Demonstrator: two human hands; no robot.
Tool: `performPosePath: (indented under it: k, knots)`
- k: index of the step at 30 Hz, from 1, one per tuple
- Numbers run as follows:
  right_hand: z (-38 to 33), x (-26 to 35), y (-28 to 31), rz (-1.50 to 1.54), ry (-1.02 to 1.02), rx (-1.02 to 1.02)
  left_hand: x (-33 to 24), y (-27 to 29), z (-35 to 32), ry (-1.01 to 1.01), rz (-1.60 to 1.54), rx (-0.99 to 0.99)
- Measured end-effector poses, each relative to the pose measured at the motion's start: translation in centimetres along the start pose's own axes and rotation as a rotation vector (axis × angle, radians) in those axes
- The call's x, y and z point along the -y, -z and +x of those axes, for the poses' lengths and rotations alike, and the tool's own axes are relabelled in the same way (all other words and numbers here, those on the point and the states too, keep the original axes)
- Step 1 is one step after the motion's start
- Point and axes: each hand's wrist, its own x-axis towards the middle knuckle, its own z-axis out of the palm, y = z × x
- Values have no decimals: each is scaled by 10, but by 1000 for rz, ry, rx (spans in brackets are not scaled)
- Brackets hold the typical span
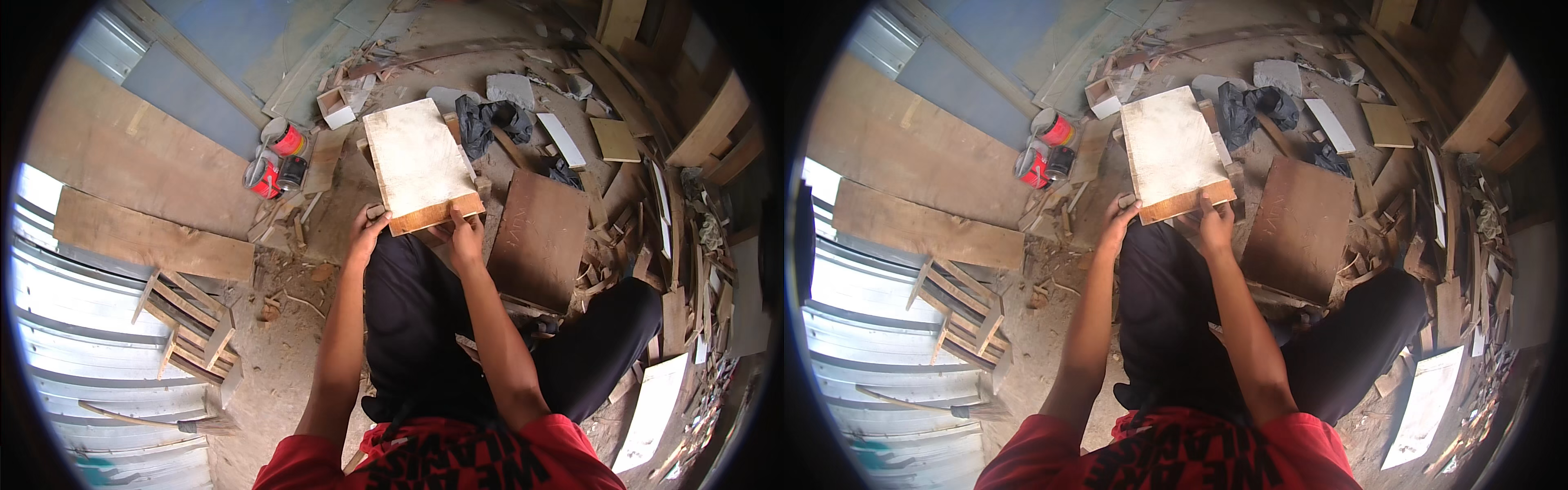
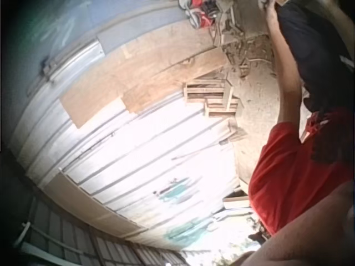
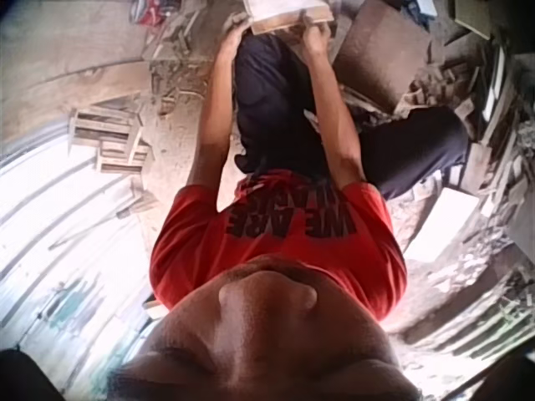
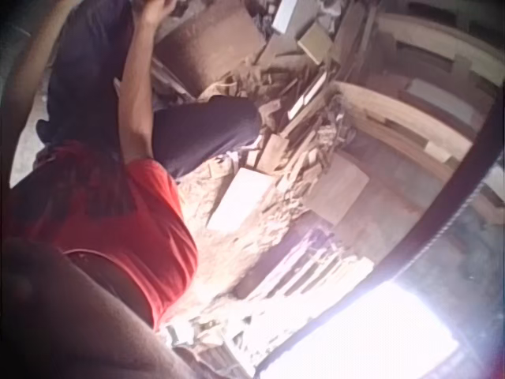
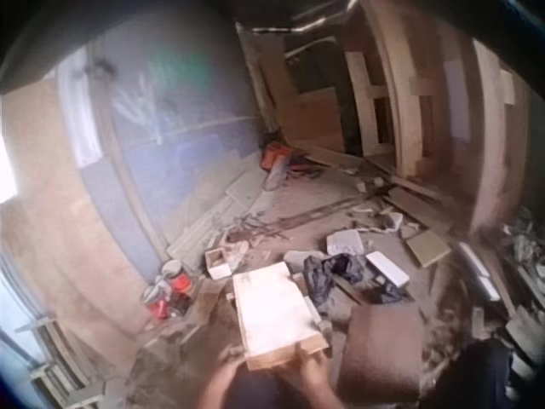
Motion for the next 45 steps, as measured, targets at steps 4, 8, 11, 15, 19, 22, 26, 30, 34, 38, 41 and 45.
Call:
performPosePath:
  k: [4,8,11,15,19,22,26,30,34,38,41,45]
  knots:
    - [6,3,-3,-16,-5,-114,-31,-13,15,-66,363,-34]
    - [13,-3,4,-35,14,-85,-63,-27,65,-374,896,-63]
    - [15,-5,4,-38,-19,-107,-73,-54,101,-518,1212,-72]
    - [6,-5,-3,12,-23,-32,-46,-69,124,-412,1544,71]
    - [9,-8,7,20,47,-99,-42,-82,126,-425,1535,93]
    - [7,-7,5,-6,21,-84,-41,-79,124,-421,1494,62]
    - [5,-6,4,6,22,-78,-39,-77,122,-405,1450,42]
    - [5,-8,9,45,50,-27,-35,-75,127,-277,1300,-339]
    - [2,-16,3,37,74,-11,-24,-41,144,-156,791,-435]
    - [11,-20,20,8,100,8,-30,-48,138,-123,415,-320]
    - [16,-24,26,74,75,27,-25,-59,128,-180,240,-502]
    - [13,-23,27,60,59,136,-20,-53,128,-212,133,-554]
